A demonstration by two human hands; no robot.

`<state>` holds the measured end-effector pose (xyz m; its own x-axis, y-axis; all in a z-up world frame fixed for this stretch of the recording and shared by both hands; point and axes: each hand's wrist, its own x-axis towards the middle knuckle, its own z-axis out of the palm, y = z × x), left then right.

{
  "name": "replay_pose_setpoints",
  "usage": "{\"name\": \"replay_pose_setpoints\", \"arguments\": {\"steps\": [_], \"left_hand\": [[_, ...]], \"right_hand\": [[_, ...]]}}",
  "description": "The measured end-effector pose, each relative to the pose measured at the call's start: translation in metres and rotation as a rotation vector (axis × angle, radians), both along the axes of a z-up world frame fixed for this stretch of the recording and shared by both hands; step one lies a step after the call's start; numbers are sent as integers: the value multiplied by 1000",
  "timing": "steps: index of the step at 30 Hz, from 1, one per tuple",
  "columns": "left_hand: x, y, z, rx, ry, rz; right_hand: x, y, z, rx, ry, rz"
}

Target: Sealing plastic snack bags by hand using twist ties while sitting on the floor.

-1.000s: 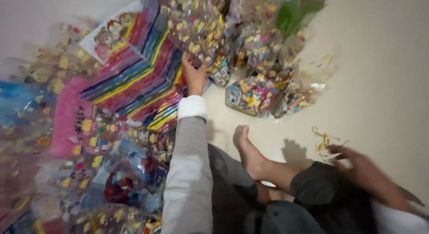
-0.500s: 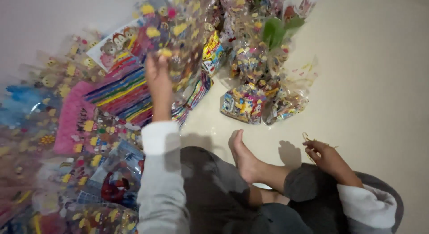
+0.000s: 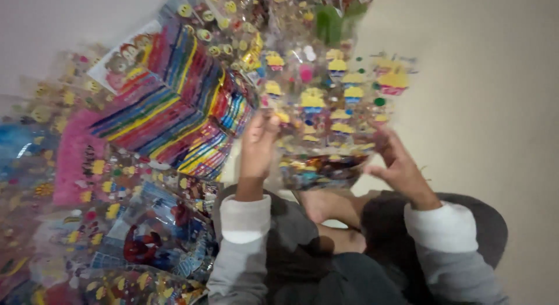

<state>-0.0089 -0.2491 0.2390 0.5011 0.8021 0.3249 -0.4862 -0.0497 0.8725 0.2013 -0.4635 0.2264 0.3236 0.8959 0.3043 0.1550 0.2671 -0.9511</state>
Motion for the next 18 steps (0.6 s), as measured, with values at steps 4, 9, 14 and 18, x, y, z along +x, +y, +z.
{"name": "replay_pose_setpoints", "arguments": {"steps": [4,9,14,18], "left_hand": [[41,-18,-52,-20,-30,-128],[64,-29,-108,-50,76,-93],[63,-26,-142,10,177,-100],[55,-29,-135,193,150,-46]], "right_hand": [[32,-12,-12,-88,-285,-333],[33,-17,-14,-224,-249,-369],[50,-25,-58,-370,-229,-451],[59,-17,-73,-274,-369,-501]]}}
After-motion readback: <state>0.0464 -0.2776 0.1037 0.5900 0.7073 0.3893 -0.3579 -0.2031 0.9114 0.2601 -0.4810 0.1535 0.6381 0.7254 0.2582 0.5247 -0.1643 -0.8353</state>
